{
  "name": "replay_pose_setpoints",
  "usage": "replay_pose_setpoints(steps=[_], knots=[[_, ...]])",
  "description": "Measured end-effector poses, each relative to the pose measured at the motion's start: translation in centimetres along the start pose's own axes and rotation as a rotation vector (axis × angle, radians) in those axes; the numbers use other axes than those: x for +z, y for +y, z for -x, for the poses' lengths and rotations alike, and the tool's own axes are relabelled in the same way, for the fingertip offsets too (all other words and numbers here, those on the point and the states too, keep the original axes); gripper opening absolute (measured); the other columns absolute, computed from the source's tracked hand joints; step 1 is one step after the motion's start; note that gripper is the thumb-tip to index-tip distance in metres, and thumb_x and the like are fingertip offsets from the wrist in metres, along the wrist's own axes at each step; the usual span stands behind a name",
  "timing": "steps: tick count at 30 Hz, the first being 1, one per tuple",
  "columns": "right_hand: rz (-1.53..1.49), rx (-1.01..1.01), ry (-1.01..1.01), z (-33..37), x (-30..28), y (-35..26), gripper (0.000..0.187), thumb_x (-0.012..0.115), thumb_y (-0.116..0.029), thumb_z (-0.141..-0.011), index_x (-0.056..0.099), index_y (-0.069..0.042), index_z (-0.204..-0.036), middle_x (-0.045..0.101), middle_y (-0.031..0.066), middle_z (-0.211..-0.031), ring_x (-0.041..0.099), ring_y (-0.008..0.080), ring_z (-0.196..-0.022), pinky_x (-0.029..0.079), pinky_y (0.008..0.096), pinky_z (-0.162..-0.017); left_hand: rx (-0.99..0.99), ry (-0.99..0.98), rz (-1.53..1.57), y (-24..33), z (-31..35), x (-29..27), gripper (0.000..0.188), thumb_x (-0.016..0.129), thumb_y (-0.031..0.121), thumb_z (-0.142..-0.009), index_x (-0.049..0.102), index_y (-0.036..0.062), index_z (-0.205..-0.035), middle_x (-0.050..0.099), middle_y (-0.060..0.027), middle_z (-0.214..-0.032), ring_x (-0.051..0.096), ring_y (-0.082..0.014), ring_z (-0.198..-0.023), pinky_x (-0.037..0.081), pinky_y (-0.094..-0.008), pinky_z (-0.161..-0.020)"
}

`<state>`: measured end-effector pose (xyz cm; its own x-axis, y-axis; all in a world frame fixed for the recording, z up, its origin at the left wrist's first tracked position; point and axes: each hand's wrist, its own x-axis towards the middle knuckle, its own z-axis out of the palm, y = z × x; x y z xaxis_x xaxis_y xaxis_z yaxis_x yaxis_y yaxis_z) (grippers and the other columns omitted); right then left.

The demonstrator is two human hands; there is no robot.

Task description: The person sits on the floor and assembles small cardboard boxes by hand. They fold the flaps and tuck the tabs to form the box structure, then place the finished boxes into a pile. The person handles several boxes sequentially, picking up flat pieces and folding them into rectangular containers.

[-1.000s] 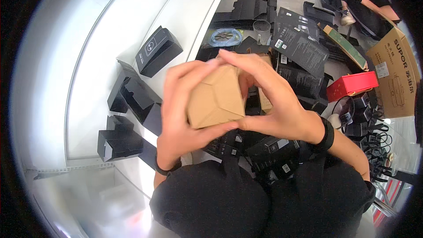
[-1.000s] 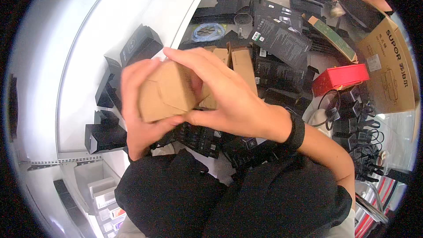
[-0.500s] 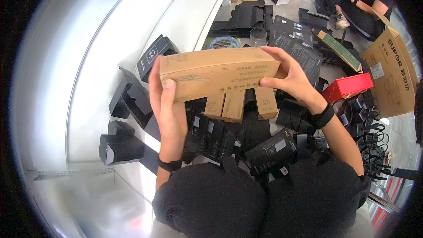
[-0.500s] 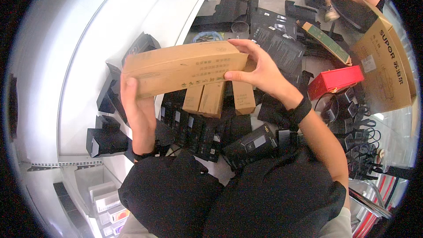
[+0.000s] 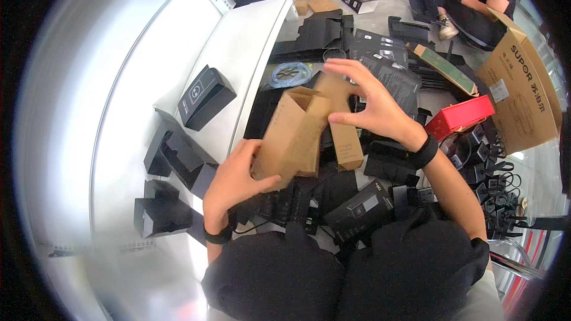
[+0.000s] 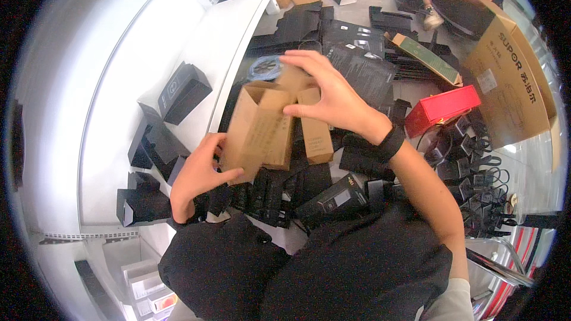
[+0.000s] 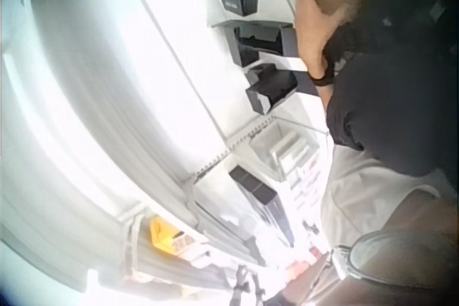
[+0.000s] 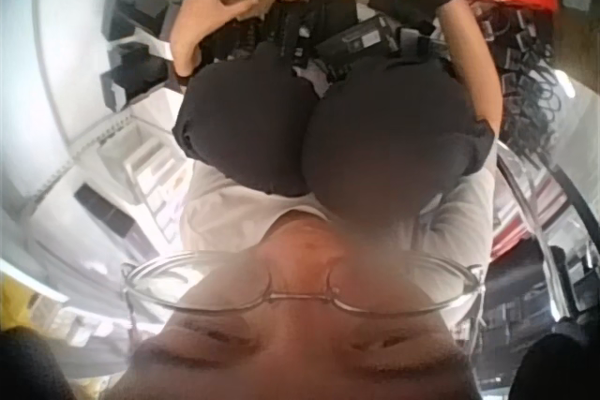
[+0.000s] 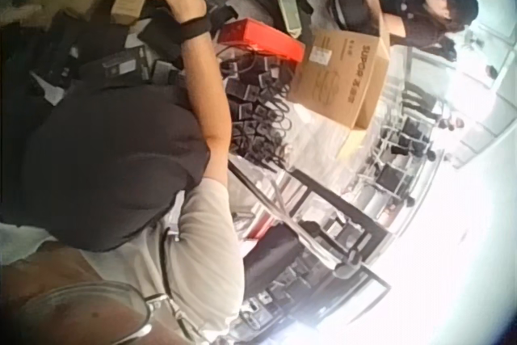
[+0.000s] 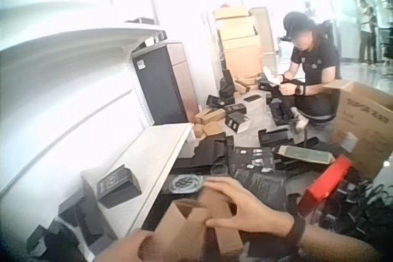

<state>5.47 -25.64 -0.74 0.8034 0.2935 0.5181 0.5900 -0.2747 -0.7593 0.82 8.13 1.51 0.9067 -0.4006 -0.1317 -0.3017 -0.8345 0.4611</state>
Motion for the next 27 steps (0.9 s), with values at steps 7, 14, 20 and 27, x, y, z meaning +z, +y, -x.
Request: replay_pose_setpoints(steps=[7, 14, 20, 27], knots=[[-0.004, 0.117, 0.328, 2.0, -6.2, 3.2, 0.043, 0.072, -0.006, -0.094, 0.061, -0.007, -0.135, 0.063, 0.0065, -0.135, 0.058, 0.0171, -0.126, 0.054, 0.0333, -0.097, -0.132, 0.189, -0.199, -0.8, -2.6, 3.5, 0.085, 0.08, 0.042, -0.087, 0.043, 0.0, -0.151, 0.06, -0.0213, -0.127, 0.065, -0.0415, -0.115, 0.055, -0.0491, -0.094], [0.229, 0.18, 0.6, 7.7, -16.6, 6.9, 0.025, 0.065, 0.0, -0.098, 0.065, -0.001, -0.122, 0.071, 0.0075, -0.117, 0.066, 0.0161, -0.113, 0.055, 0.0321, -0.095, -0.053, 0.165, -0.297, -1.2, -3.3, 6.7, 0.081, 0.07, 0.042, -0.097, 0.035, 0.0019, -0.158, 0.046, -0.0249, -0.148, 0.053, -0.0448, -0.132, 0.05, -0.0511, -0.104], [0.978, 0.5, 0.419, 12.9, -26.1, 14.8, 0.04, 0.077, -0.018, -0.082, 0.065, -0.001, -0.116, 0.068, 0.0197, -0.119, 0.064, 0.0387, -0.114, 0.052, 0.045, -0.101, 0.017, 0.25, -0.329, 0.7, -3.3, 6.6, 0.075, 0.076, 0.031, -0.092, 0.043, 0.0002, -0.153, 0.042, -0.0264, -0.151, 0.044, -0.0465, -0.137, 0.044, -0.0544, -0.108], [1.25, 0.932, -0.112, 12.1, -25.9, 21.4, 0.079, 0.086, -0.027, -0.077, 0.047, -0.005, -0.142, 0.055, 0.0167, -0.138, 0.047, 0.0378, -0.14, 0.046, 0.0551, -0.108, 0.134, 0.345, -0.229, 1.8, -3.4, 6.4, 0.061, 0.077, 0.012, -0.088, 0.051, 0.0003, -0.142, 0.04, -0.0272, -0.151, 0.04, -0.0465, -0.139, 0.037, -0.0533, -0.116]])
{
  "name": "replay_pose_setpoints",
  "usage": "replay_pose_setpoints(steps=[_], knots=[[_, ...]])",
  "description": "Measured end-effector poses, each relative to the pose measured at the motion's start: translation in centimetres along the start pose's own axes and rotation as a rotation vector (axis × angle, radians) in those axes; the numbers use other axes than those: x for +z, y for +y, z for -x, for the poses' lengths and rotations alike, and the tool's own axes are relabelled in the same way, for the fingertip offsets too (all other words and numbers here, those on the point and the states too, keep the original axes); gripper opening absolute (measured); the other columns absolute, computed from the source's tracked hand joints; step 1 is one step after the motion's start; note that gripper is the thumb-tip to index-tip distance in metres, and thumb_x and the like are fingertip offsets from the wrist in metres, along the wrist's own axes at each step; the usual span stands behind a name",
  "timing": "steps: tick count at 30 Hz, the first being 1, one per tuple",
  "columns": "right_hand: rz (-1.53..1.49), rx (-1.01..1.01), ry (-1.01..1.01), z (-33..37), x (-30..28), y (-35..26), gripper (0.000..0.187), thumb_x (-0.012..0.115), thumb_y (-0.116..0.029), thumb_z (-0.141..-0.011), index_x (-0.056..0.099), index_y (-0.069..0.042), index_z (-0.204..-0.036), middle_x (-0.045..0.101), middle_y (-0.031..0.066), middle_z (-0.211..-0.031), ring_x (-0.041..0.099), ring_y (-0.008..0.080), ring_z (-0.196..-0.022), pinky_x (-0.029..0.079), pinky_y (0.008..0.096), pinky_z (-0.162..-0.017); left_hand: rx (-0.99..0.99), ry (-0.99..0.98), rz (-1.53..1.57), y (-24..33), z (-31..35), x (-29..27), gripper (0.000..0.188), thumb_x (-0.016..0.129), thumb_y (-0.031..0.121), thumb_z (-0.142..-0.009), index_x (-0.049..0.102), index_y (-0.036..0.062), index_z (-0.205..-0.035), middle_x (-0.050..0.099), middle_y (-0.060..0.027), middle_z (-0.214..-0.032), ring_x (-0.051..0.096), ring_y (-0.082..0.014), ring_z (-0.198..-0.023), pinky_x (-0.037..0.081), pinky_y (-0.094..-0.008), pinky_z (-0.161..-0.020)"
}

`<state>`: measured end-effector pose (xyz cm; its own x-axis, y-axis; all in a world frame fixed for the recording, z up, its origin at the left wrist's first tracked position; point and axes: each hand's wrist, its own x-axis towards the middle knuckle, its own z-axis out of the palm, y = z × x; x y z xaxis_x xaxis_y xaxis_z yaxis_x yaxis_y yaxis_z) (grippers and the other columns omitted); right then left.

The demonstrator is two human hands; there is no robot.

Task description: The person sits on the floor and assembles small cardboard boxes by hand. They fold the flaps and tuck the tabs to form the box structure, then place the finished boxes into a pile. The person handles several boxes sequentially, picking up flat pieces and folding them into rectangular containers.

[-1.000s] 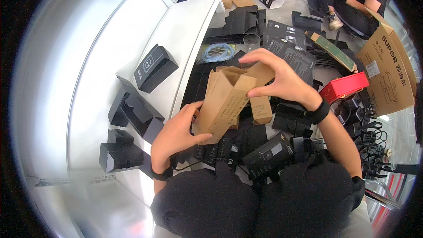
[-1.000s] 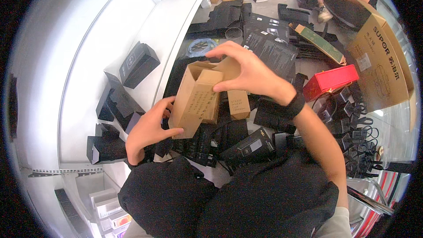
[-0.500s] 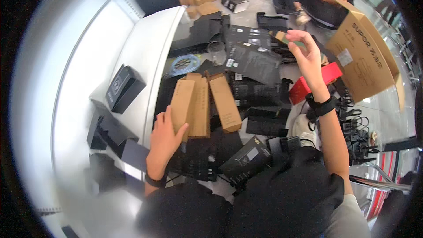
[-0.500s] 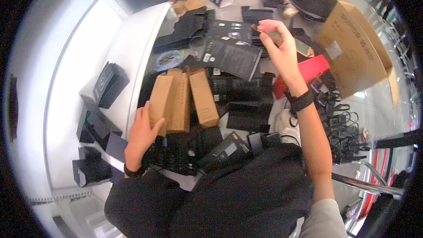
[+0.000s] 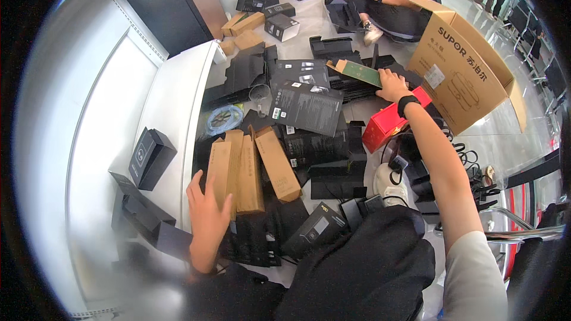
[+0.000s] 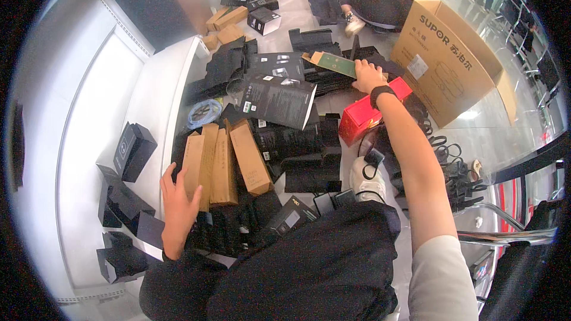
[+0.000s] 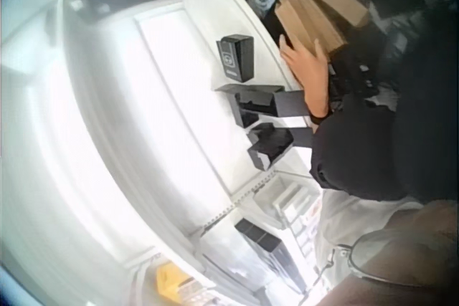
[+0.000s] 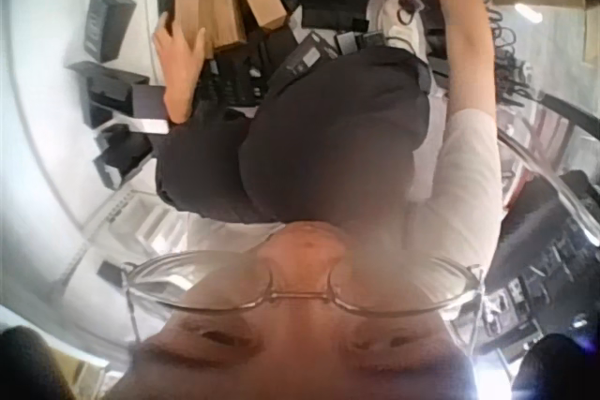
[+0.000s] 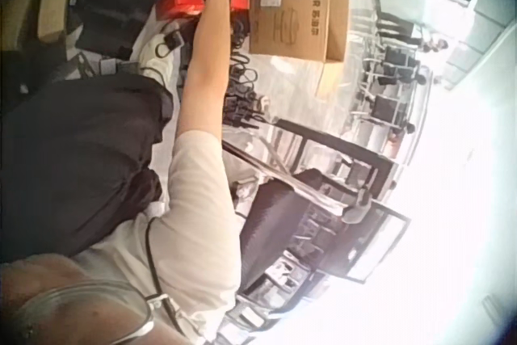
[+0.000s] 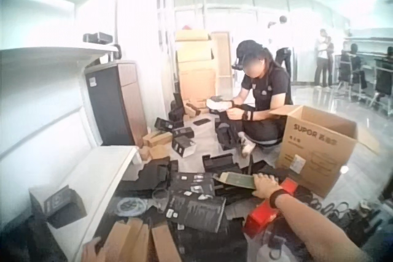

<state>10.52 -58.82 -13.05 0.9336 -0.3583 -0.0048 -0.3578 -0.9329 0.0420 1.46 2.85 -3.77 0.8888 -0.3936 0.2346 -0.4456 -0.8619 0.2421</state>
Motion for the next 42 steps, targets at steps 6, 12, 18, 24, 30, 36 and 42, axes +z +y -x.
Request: replay_pose_setpoints(steps=[6, 12, 18, 24, 30, 36, 42], knots=[[0.115, -0.092, 0.211, -0.3, 0.5, 1.3, 0.05, 0.074, -0.018, -0.084, 0.053, -0.004, -0.126, 0.064, 0.0204, -0.121, 0.064, 0.0407, -0.117, 0.052, 0.0554, -0.096, 0.019, 0.067, 0.058, 0.4, 0.2, -1.2, 0.05, 0.075, 0.006, -0.088, 0.058, 0.0025, -0.135, 0.043, -0.0242, -0.149, 0.043, -0.0443, -0.138, 0.04, -0.0498, -0.113], [-0.138, 0.001, 0.399, 1.4, -7.9, -0.7, 0.035, 0.069, -0.027, -0.094, 0.055, 0.001, -0.109, 0.072, 0.0279, -0.108, 0.07, 0.0476, -0.1, 0.057, 0.0561, -0.083, 0.048, 0.106, 0.115, 1.9, -0.2, -2.0, 0.048, 0.074, 0.004, -0.088, 0.059, 0.0031, -0.133, 0.047, -0.0219, -0.145, 0.046, -0.0425, -0.136, 0.042, -0.0487, -0.111], [-1.431, -0.293, -0.051, 11.8, -18.8, -10.2, 0.06, 0.076, -0.032, -0.098, 0.056, 0.006, -0.139, 0.073, 0.0122, -0.124, 0.07, 0.0134, -0.106, 0.056, 0.0305, -0.095, 0.099, -0.094, 0.614, 2.3, -1.9, -2.1, 0.052, 0.072, 0.008, -0.093, 0.053, 0.0027, -0.141, 0.05, -0.0169, -0.147, 0.05, -0.0307, -0.135, 0.047, -0.043, -0.107], [-1.624, -0.504, -0.631, 18.4, -18.5, -23.5, 0.063, 0.077, -0.034, -0.097, 0.056, 0.004, -0.143, 0.07, 0.0102, -0.13, 0.068, 0.016, -0.114, 0.054, 0.0314, -0.101, -0.206, -0.335, 1.535, 6.4, -5.3, -3.4, 0.078, 0.061, 0.047, -0.104, 0.03, 0.0036, -0.161, 0.044, -0.0159, -0.159, 0.052, -0.0279, -0.139, 0.047, -0.0436, -0.11], [-1.797, -0.525, -1.078, 19.9, -17.9, -28.3, 0.067, 0.072, -0.038, -0.101, 0.049, 0.003, -0.149, 0.064, 0.0123, -0.14, 0.063, 0.0168, -0.125, 0.052, 0.0315, -0.105, -0.124, -0.25, 1.878, 3.7, -5.0, -2.4, 0.095, 0.056, 0.068, -0.099, 0.029, -0.0004, -0.16, 0.045, -0.0241, -0.157, 0.05, -0.0364, -0.142, 0.044, -0.0496, -0.117], [-1.79, -0.391, -1.269, 21.5, -17.3, -29.7, 0.071, 0.065, -0.047, -0.104, 0.047, 0.003, -0.151, 0.062, 0.0107, -0.142, 0.061, 0.0168, -0.128, 0.049, 0.0323, -0.108, 0.063, -0.259, 2.068, 4.3, -4.8, -2.2, 0.109, 0.046, 0.083, -0.093, 0.025, 0.0019, -0.163, 0.043, -0.0288, -0.157, 0.048, -0.0393, -0.144, 0.044, -0.0523, -0.117], [-1.658, -0.422, -0.973, 22.1, -16.1, -29.4, 0.072, 0.052, -0.059, -0.107, 0.047, -0.004, -0.153, 0.058, 0.0093, -0.144, 0.056, 0.0172, -0.132, 0.045, 0.0367, -0.11, -0.187, -0.124, 1.943, 4.0, -5.3, -2.7, 0.081, 0.044, 0.067, -0.105, 0.04, 0.0012, -0.153, 0.056, -0.0226, -0.145, 0.057, -0.0326, -0.133, 0.047, -0.0492, -0.114]])
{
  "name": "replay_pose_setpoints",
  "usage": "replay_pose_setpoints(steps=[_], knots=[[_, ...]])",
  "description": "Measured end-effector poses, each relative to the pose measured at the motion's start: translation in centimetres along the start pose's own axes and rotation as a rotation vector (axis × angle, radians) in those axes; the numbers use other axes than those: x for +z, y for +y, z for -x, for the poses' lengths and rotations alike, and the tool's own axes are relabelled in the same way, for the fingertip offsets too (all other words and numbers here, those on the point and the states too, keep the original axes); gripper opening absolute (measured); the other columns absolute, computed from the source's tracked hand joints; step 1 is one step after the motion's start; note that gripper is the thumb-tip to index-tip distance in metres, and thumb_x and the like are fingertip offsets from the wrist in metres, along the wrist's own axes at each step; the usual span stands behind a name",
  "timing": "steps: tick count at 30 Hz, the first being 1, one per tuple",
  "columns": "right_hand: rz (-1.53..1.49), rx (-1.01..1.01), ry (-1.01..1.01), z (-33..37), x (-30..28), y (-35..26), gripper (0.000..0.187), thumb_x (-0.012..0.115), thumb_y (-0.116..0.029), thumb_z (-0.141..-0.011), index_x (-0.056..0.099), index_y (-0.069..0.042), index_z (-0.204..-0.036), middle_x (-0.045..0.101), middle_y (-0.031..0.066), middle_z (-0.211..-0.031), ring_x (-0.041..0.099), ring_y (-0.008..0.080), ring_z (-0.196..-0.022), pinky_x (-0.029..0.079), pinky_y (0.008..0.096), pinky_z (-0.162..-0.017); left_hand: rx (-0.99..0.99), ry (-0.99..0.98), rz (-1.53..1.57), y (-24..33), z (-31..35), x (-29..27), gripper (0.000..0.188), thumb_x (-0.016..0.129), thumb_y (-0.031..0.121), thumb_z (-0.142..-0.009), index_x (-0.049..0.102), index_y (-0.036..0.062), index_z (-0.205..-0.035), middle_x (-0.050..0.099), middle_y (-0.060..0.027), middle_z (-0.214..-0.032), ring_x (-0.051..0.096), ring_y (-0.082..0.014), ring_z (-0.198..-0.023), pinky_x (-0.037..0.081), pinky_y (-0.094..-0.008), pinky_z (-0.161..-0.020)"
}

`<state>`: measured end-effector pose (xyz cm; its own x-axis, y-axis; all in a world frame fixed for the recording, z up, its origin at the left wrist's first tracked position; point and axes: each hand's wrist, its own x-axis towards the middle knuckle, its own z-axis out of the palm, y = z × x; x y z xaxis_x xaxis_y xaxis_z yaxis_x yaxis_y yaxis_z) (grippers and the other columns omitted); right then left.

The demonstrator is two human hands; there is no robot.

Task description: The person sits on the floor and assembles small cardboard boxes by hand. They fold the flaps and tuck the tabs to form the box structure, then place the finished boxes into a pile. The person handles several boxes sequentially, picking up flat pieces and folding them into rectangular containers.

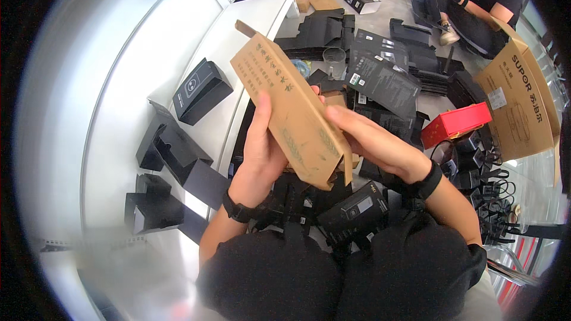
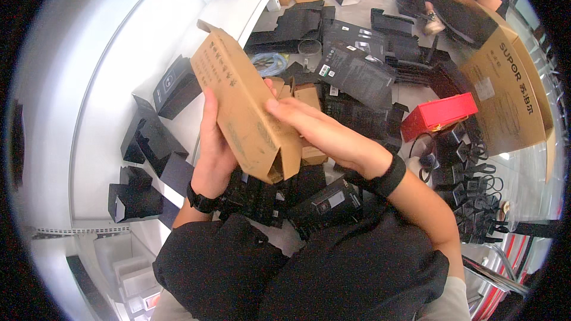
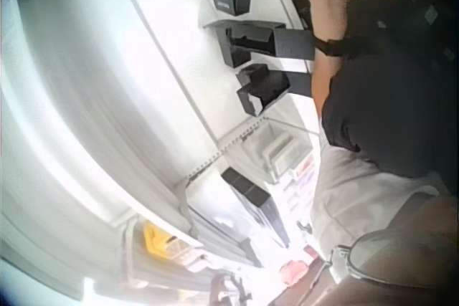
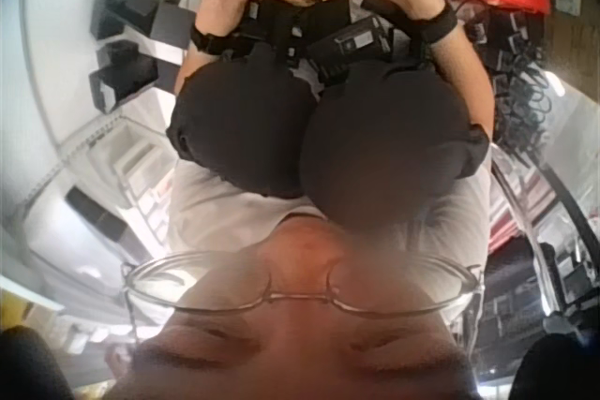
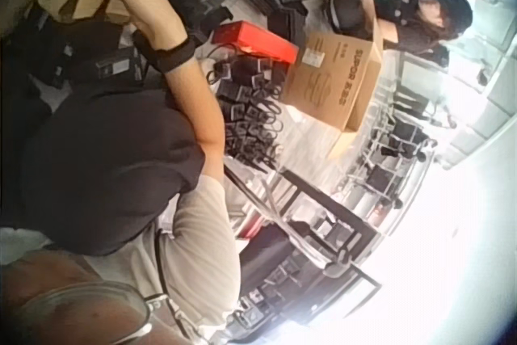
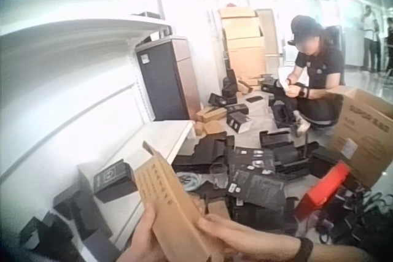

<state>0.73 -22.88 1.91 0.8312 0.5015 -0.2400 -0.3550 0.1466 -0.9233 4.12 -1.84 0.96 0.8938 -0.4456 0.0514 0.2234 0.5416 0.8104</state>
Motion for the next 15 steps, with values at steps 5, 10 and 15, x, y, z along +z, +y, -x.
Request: replay_pose_setpoints(steps=[5, 10, 15], knots=[[0.383, -0.362, 0.128, 1.9, 0.9, -0.9, 0.108, 0.089, -0.04, -0.083, 0.022, -0.005, -0.16, 0.041, 0.017, -0.153, 0.046, 0.0319, -0.139, 0.049, 0.0484, -0.106, -0.063, 0.19, 0.013, 0.8, 0.5, 0.3, 0.055, 0.056, 0.051, -0.107, 0.056, 0.006, -0.138, 0.065, -0.0106, -0.134, 0.063, -0.0228, -0.123, 0.05, -0.0421, -0.107], [0.939, -0.696, 0.116, 1.7, 2.0, -0.4, 0.103, 0.094, -0.018, -0.07, 0.038, -0.012, -0.156, 0.035, 0.0198, -0.158, 0.043, 0.0416, -0.144, 0.045, 0.0453, -0.116, -0.15, 0.314, 0.047, -0.3, 0.2, 0.5, 0.06, 0.06, 0.05, -0.105, 0.05, 0.0092, -0.147, 0.06, -0.0104, -0.141, 0.057, -0.0239, -0.132, 0.044, -0.0445, -0.114], [0.95, -0.765, 0.166, 0.7, 1.9, 0.8, 0.083, 0.089, -0.01, -0.073, 0.049, -0.01, -0.145, 0.041, 0.0201, -0.153, 0.048, 0.0419, -0.14, 0.045, 0.0445, -0.115, -0.157, 0.315, 0.038, -0.9, -0.1, -0.5, 0.057, 0.057, 0.048, -0.107, 0.05, 0.009, -0.148, 0.061, -0.0101, -0.141, 0.057, -0.0235, -0.131, 0.043, -0.0445, -0.114]])
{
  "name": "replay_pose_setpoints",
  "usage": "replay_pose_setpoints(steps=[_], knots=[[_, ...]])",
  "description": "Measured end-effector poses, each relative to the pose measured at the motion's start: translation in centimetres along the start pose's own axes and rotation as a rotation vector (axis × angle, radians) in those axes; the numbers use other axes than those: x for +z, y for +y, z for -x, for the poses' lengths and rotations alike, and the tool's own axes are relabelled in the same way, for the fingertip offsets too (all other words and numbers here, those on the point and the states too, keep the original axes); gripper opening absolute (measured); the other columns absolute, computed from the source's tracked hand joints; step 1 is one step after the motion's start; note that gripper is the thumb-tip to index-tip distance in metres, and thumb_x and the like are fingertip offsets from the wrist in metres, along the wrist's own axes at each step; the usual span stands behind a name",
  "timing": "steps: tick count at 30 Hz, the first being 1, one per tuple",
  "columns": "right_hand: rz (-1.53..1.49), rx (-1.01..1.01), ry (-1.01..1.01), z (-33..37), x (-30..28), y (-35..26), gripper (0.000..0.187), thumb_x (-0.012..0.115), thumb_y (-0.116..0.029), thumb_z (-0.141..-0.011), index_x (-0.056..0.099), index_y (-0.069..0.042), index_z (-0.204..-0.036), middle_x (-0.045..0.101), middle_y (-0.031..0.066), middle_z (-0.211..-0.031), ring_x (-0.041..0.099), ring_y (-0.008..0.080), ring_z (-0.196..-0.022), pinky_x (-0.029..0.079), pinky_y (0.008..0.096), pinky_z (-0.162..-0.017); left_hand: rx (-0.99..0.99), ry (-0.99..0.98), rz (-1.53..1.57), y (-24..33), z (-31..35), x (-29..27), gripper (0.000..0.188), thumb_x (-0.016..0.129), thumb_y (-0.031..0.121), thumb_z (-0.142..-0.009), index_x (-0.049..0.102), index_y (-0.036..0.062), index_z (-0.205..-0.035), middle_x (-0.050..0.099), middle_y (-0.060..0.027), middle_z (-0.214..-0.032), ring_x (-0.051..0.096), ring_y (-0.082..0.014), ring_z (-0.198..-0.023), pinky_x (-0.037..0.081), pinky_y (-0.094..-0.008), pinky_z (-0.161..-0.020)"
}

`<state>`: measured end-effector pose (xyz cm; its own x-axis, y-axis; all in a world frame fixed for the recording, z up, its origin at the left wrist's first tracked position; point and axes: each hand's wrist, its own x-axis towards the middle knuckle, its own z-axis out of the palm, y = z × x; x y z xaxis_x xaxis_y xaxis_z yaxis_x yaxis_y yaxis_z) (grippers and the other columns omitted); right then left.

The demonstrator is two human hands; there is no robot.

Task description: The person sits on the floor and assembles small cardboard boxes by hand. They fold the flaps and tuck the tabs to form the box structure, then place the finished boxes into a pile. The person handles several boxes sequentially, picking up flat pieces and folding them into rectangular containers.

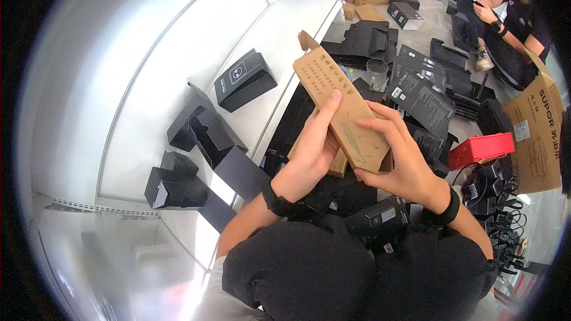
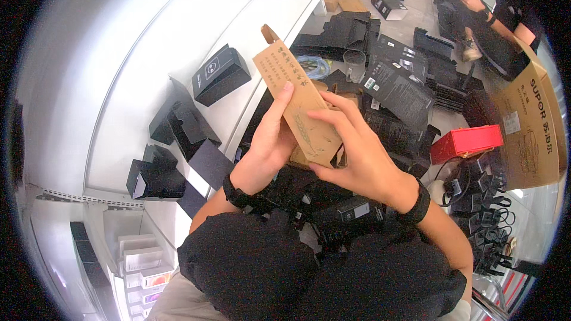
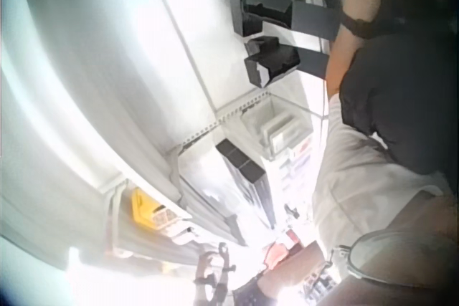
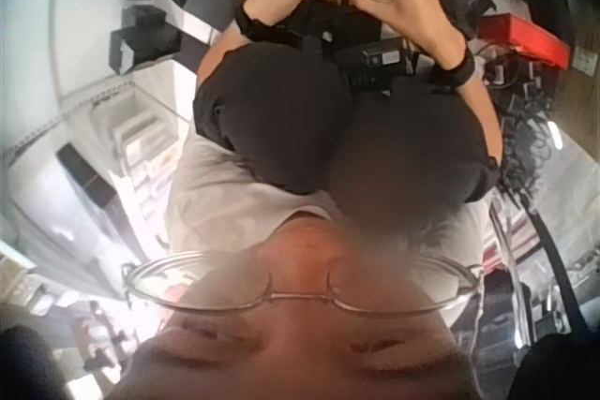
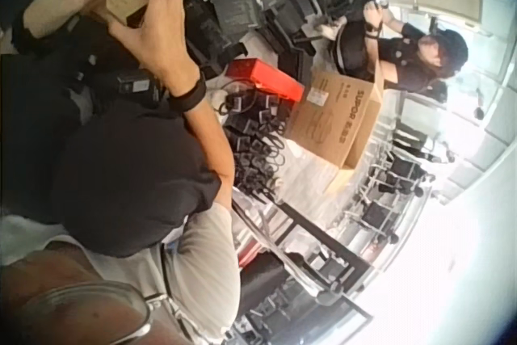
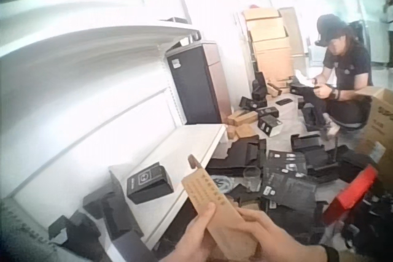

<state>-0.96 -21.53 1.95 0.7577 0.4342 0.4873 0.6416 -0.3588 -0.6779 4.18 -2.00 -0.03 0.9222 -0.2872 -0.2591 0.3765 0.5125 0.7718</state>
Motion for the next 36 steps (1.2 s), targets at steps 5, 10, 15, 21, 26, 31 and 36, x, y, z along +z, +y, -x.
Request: replay_pose_setpoints(steps=[5, 10, 15, 21, 26, 31, 36], knots=[[-0.25, 0.131, 0.153, 0.3, 0.1, 1.4, 0.067, 0.085, -0.011, -0.082, 0.052, -0.007, -0.14, 0.05, 0.0168, -0.146, 0.052, 0.0304, -0.136, 0.044, 0.0392, -0.113, 0.118, -0.115, -0.121, 0.7, -0.1, -0.7, 0.069, 0.062, 0.041, -0.107, 0.032, 0.0026, -0.155, 0.051, -0.0141, -0.146, 0.052, -0.0259, -0.136, 0.042, -0.0411, -0.115], [-0.694, 0.417, 0.247, 0.5, -1.6, 1.1, 0.051, 0.079, -0.014, -0.092, 0.055, -0.006, -0.136, 0.057, 0.0077, -0.137, 0.053, 0.0166, -0.129, 0.044, 0.0333, -0.109, 0.556, -0.017, -0.721, 0.4, 0.2, -0.4, 0.075, 0.06, 0.031, -0.105, 0.022, 0.0018, -0.163, 0.029, -0.0212, -0.165, 0.036, -0.0339, -0.15, 0.032, -0.0441, -0.122], [-0.727, 0.438, 0.166, 0.7, -2.5, 0.8, 0.047, 0.077, -0.017, -0.094, 0.056, -0.005, -0.134, 0.061, 0.0054, -0.128, 0.057, 0.015, -0.121, 0.045, 0.0312, -0.105, 0.991, -0.344, -1.609, 5.0, 3.6, 0.9, 0.092, 0.078, 0.019, -0.082, 0.033, 0.0055, -0.162, 0.023, -0.0252, -0.168, 0.02, -0.045, -0.156, 0.017, -0.0562, -0.127], [-0.855, 0.506, 0.039, 0.6, -2.8, -0.8, 0.052, 0.078, -0.025, -0.096, 0.053, -0.006, -0.137, 0.06, 0.0073, -0.129, 0.06, 0.016, -0.116, 0.055, 0.0325, -0.095, 1.038, -0.451, -1.573, 3.8, 3.5, 2.0, 0.101, 0.094, 0.024, -0.065, 0.048, 0.0095, -0.153, 0.053, -0.0144, -0.144, 0.051, -0.037, -0.134, 0.037, -0.0534, -0.116], [-0.827, 0.359, -0.003, 0.8, -3.2, -1.6, 0.061, 0.08, -0.028, -0.095, 0.051, -0.007, -0.144, 0.058, 0.0097, -0.135, 0.06, 0.0197, -0.12, 0.057, 0.0349, -0.092, 1.134, -0.382, -1.389, 4.1, 3.4, 1.3, 0.094, 0.101, 0.022, -0.058, 0.054, 0.0076, -0.138, 0.059, -0.0156, -0.126, 0.06, -0.0368, -0.114, 0.049, -0.0452, -0.097], [-0.605, 0.172, 0.003, 0.6, -4.0, -2.6, 0.06, 0.078, -0.025, -0.094, 0.052, -0.008, -0.145, 0.055, 0.0107, -0.135, 0.059, 0.0217, -0.119, 0.058, 0.0319, -0.084, 1.158, -0.435, -1.184, 3.6, 3.1, 1.2, 0.103, 0.106, 0.033, -0.051, 0.051, 0.0059, -0.134, 0.058, -0.0168, -0.125, 0.06, -0.0355, -0.114, 0.05, -0.0436, -0.096], [-0.407, 0.059, 0.044, 0.3, -4.5, -3.6, 0.061, 0.079, -0.023, -0.09, 0.054, -0.005, -0.142, 0.056, 0.0134, -0.136, 0.058, 0.0255, -0.121, 0.053, 0.0357, -0.09, 1.193, -0.471, -1.116, 3.2, 2.8, 0.6, 0.114, 0.105, 0.046, -0.047, 0.049, 0.002, -0.136, 0.061, -0.0163, -0.125, 0.061, -0.0342, -0.112, 0.05, -0.0441, -0.098]])
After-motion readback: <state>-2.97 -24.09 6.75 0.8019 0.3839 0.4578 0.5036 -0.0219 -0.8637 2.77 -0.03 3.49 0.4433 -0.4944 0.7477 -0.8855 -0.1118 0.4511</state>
